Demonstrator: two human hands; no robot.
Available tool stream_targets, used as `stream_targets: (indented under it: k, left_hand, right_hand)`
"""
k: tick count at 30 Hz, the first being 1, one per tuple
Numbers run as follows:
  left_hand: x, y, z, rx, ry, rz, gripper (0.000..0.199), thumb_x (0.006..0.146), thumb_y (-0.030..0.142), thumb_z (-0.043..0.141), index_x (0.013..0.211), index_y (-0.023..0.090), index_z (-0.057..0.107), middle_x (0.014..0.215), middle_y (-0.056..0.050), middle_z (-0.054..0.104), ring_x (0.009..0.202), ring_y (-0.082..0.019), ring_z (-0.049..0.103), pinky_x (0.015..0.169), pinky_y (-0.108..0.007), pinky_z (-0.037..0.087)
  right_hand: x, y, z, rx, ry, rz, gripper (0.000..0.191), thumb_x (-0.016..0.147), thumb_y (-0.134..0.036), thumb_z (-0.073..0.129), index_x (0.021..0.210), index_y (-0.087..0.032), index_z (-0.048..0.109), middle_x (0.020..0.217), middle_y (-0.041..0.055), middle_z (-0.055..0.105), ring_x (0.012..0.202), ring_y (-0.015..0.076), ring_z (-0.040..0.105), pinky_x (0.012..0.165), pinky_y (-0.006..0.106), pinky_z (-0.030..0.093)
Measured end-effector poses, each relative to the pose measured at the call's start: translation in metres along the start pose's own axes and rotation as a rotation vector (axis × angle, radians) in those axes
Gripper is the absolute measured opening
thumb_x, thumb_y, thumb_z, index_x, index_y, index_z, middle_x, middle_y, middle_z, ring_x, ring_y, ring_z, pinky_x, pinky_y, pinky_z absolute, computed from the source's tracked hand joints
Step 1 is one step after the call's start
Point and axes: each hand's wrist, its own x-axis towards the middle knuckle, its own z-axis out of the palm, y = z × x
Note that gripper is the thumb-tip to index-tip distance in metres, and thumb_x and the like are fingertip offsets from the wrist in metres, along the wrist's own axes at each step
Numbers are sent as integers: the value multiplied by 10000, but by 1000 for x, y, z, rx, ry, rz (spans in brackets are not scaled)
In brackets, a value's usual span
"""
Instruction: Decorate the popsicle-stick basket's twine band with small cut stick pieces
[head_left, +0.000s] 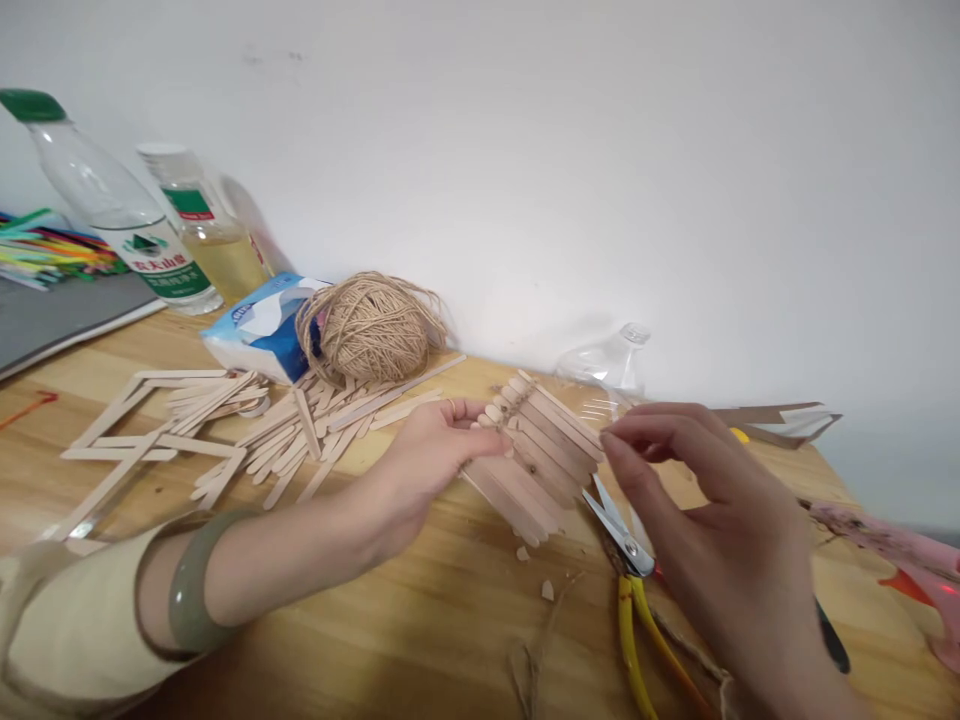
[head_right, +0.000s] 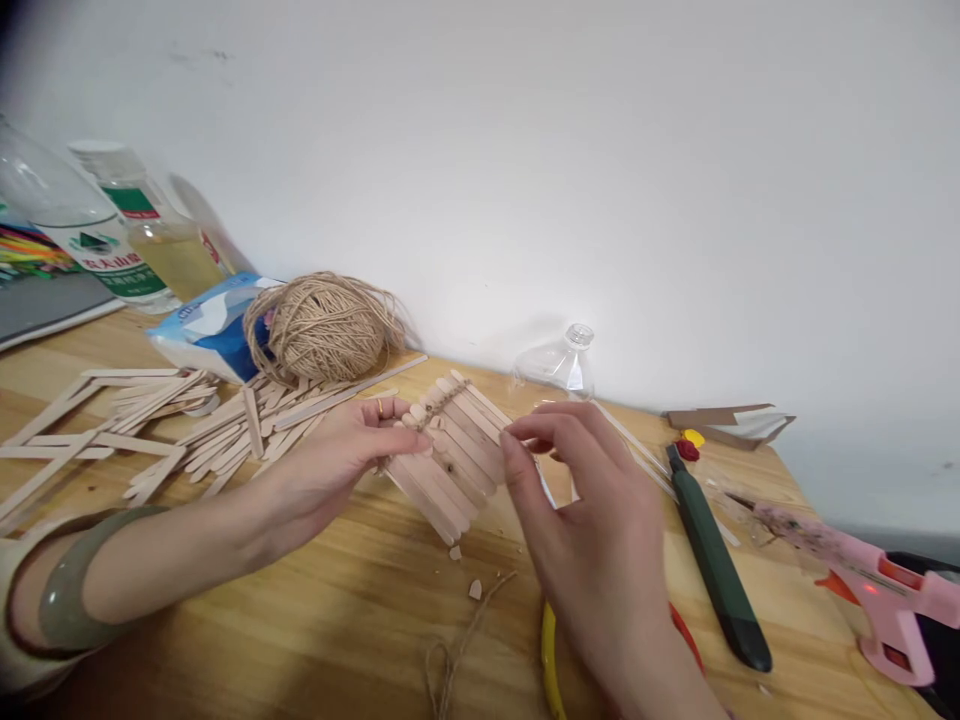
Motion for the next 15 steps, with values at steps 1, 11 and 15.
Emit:
stream_targets:
  k: [1, 11, 15]
  left_hand:
    - [3, 1, -3, -15, 2, 24, 53, 640, 107, 633, 679, 136, 652, 657, 4, 646, 635, -126, 569, 627, -235, 409]
    - [20, 11, -21, -114, 71, 65, 141, 608, 131, 686, 746, 108, 666, 652, -14, 667, 624, -139, 603, 620, -242, 456]
    - [20, 11, -20, -117, 50, 58, 111, 601, 119, 682, 708, 121, 653, 637, 0, 658, 604, -127, 593, 590, -226, 441]
  right_hand:
    - [1, 1, -5, -17, -6, 38, 85, 840, -205, 539, 771, -245, 565, 759, -18, 586, 682, 148, 546, 614, 272, 416]
    - [-12, 12, 24, -322, -852, 43, 158, 760, -93, 586, 815, -220, 662, 835, 0, 685, 701, 198, 650, 553, 274, 383]
    - [-21, 10, 41, -292, -888, -1, 196, 776, -54, 528, 771, -201, 658, 800, 15, 669, 711, 196, 645, 538, 260, 380]
